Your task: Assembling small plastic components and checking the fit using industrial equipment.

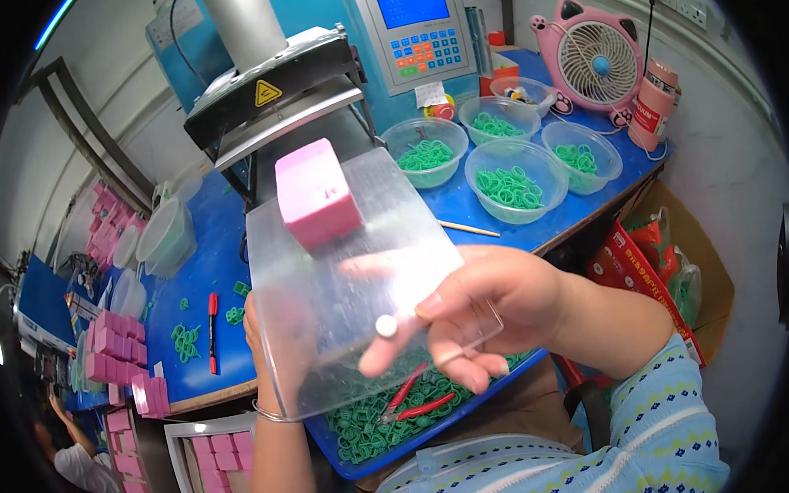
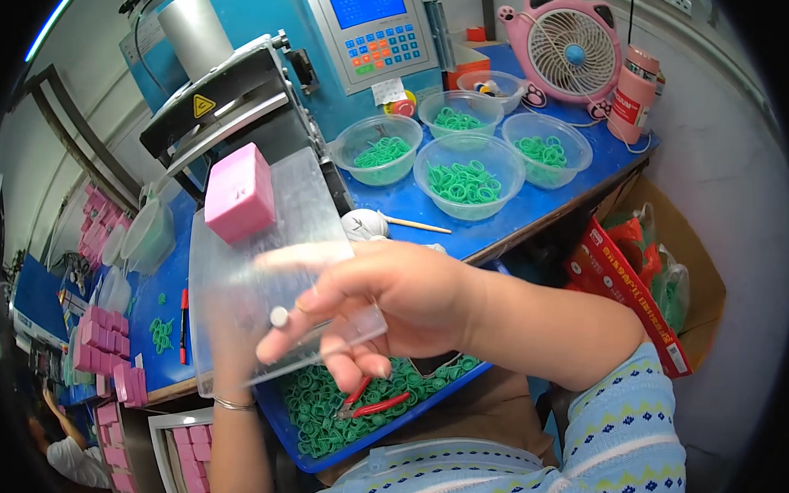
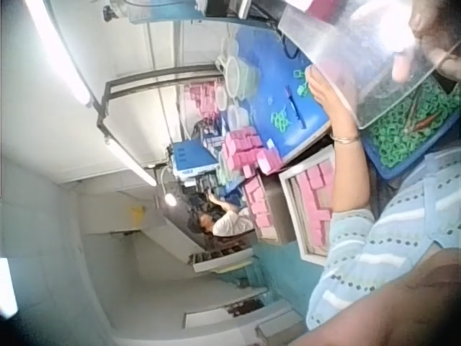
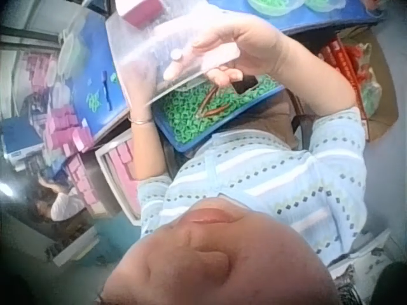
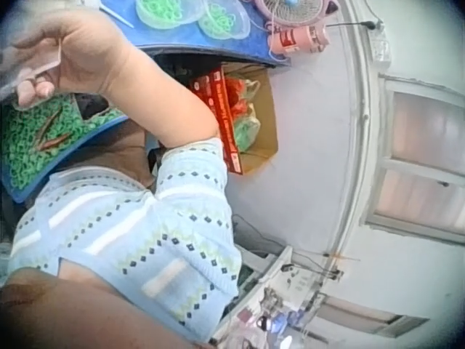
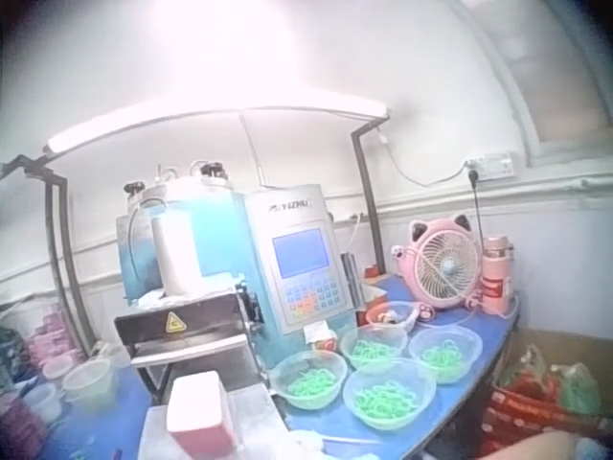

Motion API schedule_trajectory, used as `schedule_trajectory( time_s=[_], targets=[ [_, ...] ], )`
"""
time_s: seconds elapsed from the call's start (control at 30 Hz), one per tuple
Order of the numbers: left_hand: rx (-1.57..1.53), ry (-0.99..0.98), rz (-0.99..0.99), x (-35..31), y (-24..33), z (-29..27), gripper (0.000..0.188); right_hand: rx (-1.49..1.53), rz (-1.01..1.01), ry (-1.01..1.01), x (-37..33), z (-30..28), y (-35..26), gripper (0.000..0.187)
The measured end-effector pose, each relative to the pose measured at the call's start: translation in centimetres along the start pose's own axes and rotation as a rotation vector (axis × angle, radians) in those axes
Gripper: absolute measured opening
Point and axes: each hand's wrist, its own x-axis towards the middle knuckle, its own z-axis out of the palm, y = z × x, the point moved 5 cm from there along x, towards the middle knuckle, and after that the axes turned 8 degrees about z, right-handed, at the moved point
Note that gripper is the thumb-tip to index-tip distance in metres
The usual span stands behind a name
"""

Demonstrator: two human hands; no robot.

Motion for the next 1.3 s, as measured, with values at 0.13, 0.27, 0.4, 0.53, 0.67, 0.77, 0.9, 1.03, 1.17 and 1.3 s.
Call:
schedule_trajectory(
  time_s=[0.13,0.27,0.4,0.53,0.67,0.77,0.9,1.03,1.17,1.3],
  targets=[
    [0.09,0.183,0.108,0.3,2.7,-1.2,0.044,0.09,-0.002,0.045,1.9,-1.9,-2.0,0.065],
    [0.21,0.135,0.112,-0.3,2.4,-1.0,0.058,0.191,-0.006,0.054,3.9,-3.7,-4.8,0.06],
    [0.215,0.136,0.122,-0.4,3.0,-0.8,0.055,0.091,-0.11,0.214,4.5,-5.1,-6.7,0.043],
    [0.207,0.08,0.089,-0.6,2.4,-0.7,0.061,0.069,-0.266,0.472,4.5,-5.2,-6.4,0.036],
    [0.209,0.075,0.076,-0.5,2.5,-0.7,0.061,-0.221,-0.446,0.522,4.3,-5.2,-6.3,0.029],
    [0.221,0.074,0.081,-0.5,2.5,-0.6,0.061,-0.345,-0.444,0.576,5.0,-5.8,-6.7,0.036],
    [0.222,0.069,0.081,-0.5,2.6,-0.7,0.061,-0.355,-0.414,0.572,5.6,-5.9,-6.8,0.035],
    [0.226,0.068,0.081,-0.6,2.6,-0.7,0.061,-0.361,-0.441,0.598,5.8,-5.7,-6.9,0.035],
    [0.244,0.067,0.061,-0.7,2.5,-0.6,0.062,-0.435,-0.503,0.611,6.2,-5.7,-7.0,0.038],
    [0.252,0.053,0.056,-0.7,2.2,-0.5,0.062,-0.471,-0.529,0.63,6.6,-6.3,-6.1,0.04]
  ],
)
